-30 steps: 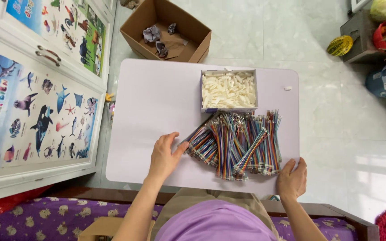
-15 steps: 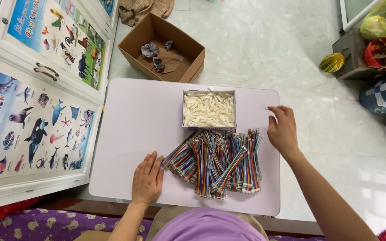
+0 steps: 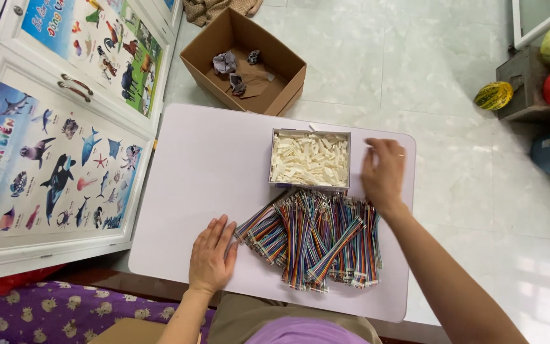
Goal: Attach plastic connectors to the ends of multi-colored ribbon cable bundles.
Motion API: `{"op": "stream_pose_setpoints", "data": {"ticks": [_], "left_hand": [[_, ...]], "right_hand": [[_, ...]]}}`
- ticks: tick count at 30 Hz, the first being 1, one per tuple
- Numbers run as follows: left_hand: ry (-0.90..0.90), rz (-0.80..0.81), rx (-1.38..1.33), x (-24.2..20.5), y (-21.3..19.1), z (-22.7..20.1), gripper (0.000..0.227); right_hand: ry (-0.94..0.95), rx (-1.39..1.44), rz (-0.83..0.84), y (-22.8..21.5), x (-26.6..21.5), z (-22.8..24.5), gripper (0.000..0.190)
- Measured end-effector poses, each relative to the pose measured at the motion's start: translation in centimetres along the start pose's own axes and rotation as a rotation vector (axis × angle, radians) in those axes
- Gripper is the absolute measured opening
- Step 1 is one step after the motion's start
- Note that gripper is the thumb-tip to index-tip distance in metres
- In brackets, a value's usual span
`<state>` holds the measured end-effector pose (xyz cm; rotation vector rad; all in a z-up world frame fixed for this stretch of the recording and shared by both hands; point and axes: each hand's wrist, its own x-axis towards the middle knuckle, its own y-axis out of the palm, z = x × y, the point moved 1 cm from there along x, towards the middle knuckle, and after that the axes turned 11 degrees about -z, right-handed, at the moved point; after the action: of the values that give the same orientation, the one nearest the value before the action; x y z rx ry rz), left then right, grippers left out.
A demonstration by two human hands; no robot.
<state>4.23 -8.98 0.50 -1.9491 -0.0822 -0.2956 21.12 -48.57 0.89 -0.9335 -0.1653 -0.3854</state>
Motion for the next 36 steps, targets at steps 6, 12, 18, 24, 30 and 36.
{"op": "stream_pose_setpoints", "data": {"ticks": [6,12,18,24,30,36], "left_hand": [[0.021,-0.02,-0.012,0.0,-0.2,0.0,0.047],[0.033,-0.046,-0.005,0.3,-0.3,0.1,0.047],[0.012,-0.01,0.006,0.0,0.1,0.3,0.048],[0.022,-0.028,-0.012,0.0,0.1,0.5,0.047],[0.03,-0.041,-0.05,0.1,-0.3,0.4,0.047],[0.042,-0.043,-0.048,0.0,-0.3,0.2,0.048]], "right_hand": [[-0.626,-0.012,0.201,5.9,-0.1,12.4,0.051],[-0.711,-0.029,0.273,5.7,-0.6,12.6,0.042],[-0.656,-0.023,0.309,6.3,-0.3,11.8,0.022],[-0.651,0.069,0.251,8.7,0.2,10.1,0.017],[-0.774,0.009,0.108,7.1,3.3,12.5,0.045],[-0.305,-0.083,0.282,6.6,4.1,13.4,0.048]]}}
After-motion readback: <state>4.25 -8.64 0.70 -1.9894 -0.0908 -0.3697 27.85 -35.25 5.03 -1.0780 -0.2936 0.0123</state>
